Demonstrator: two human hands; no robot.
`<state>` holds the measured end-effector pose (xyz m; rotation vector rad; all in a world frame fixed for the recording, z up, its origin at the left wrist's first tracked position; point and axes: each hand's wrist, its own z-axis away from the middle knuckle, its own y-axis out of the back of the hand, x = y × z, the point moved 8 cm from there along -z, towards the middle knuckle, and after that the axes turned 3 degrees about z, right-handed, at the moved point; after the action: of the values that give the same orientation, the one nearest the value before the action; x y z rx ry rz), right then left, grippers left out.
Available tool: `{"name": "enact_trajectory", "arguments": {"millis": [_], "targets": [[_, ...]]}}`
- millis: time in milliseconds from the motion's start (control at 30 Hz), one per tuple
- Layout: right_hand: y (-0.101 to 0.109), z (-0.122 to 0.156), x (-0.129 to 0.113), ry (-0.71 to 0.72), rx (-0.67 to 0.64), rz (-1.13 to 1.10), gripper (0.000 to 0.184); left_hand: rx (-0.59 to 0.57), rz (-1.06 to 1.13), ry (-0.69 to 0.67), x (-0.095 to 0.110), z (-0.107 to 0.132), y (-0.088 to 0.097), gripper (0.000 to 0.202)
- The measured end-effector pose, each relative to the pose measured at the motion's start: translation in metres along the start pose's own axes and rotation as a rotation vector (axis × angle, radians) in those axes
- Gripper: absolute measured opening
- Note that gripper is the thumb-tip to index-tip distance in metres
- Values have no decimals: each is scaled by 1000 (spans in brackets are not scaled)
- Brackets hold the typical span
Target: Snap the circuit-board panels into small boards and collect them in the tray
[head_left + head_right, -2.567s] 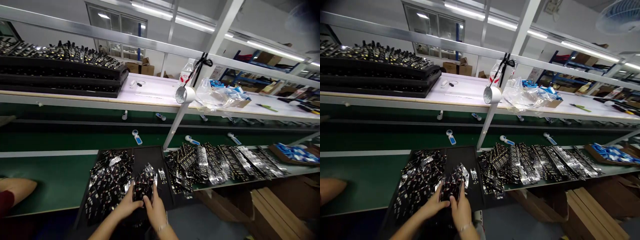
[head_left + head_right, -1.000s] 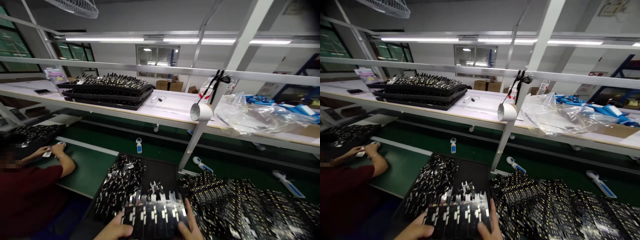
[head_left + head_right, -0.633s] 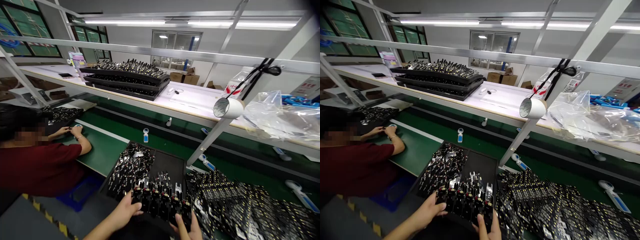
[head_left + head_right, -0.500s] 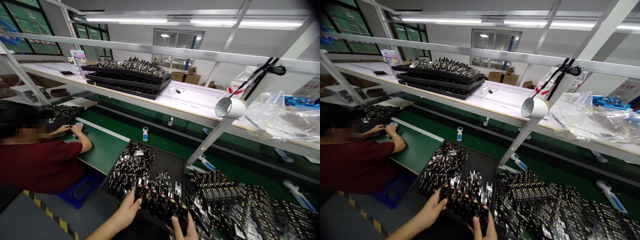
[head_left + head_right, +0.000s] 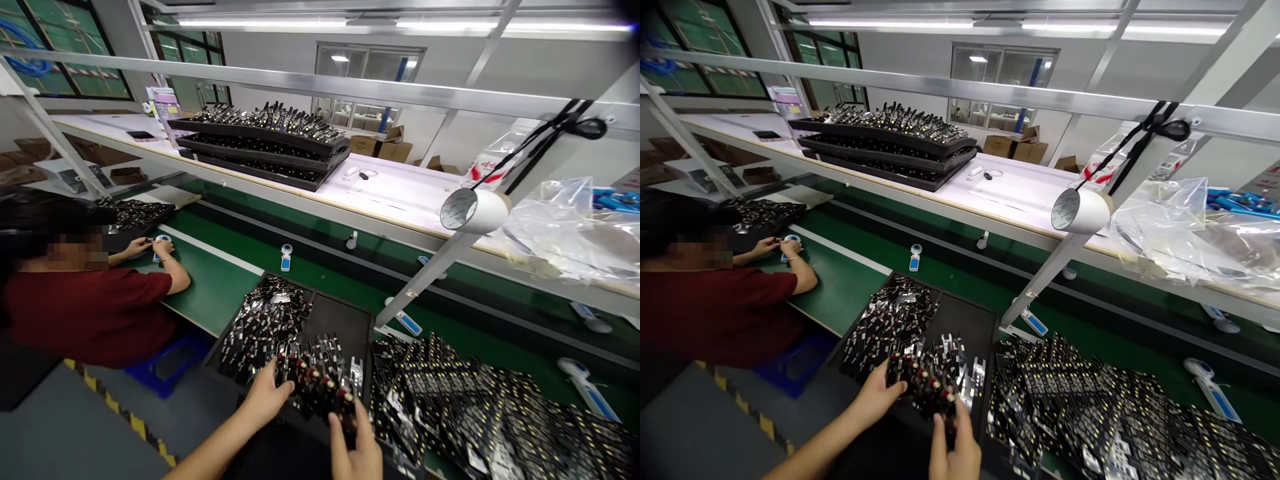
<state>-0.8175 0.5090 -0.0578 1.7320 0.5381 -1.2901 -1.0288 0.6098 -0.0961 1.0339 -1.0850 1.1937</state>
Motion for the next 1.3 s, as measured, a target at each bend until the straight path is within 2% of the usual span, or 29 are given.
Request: {"name": "enact_trajectory", "arguments": {"millis": [67, 133, 200, 233, 333, 400, 467, 533, 600, 633, 700, 767, 833, 967, 1033, 1133, 1167, 1233, 1300], "targets": [[-1, -9, 12, -170, -21, -188, 76, -108, 186, 137, -3, 5, -6, 46], [-12, -13, 23, -344, -107, -419, 91, -258, 360, 220, 3, 14, -14, 51], [-25, -13, 26, -434, -185, -566, 94, -366, 452, 200, 16, 22, -19, 55], [-30, -13, 26, -443, -216, -589, 93, -378, 455, 190, 20, 24, -20, 55], [-37, -11, 28, -366, -242, -489, 85, -299, 371, 237, 17, 25, -21, 49], [-30, -10, 27, -225, -159, -302, 79, -226, 316, 281, 8, 23, -23, 47], [-23, -7, 20, -56, -59, -127, 67, -150, 285, 260, 1, 19, -23, 45], [-21, -5, 15, 48, -30, -51, 59, -98, 284, 221, -5, 16, -21, 39], [-22, -9, 16, 50, -31, -38, 59, -103, 343, 241, -10, 15, -23, 35], [-22, -12, 18, 30, -44, -41, 60, -146, 391, 281, -13, 16, -26, 35], [-27, -18, 19, 7, -104, -64, 61, -248, 468, 334, -12, 19, -35, 41], [-33, -22, 17, 32, -170, -86, 58, -284, 473, 347, -11, 21, -42, 50], [-36, -21, 12, 87, -202, -52, 53, -224, 417, 339, -13, 20, -45, 52], [-46, -10, -3, 271, -271, 59, 34, -106, 294, 231, -21, 10, -48, 27], [-49, -9, -4, 308, -279, 79, 32, -89, 331, 258, -30, 8, -49, 23], [-50, -19, 3, 290, -228, 125, 32, -154, 519, 405, -42, 11, -55, 33], [-53, -23, 7, 276, -251, 167, 33, -186, 565, 432, -43, 13, -57, 37], [-64, -27, 18, 232, -365, 295, 34, -214, 560, 433, -45, 13, -59, 45], [-74, -27, 29, 173, -465, 426, 34, -161, 473, 423, -51, 11, -58, 50]]}}
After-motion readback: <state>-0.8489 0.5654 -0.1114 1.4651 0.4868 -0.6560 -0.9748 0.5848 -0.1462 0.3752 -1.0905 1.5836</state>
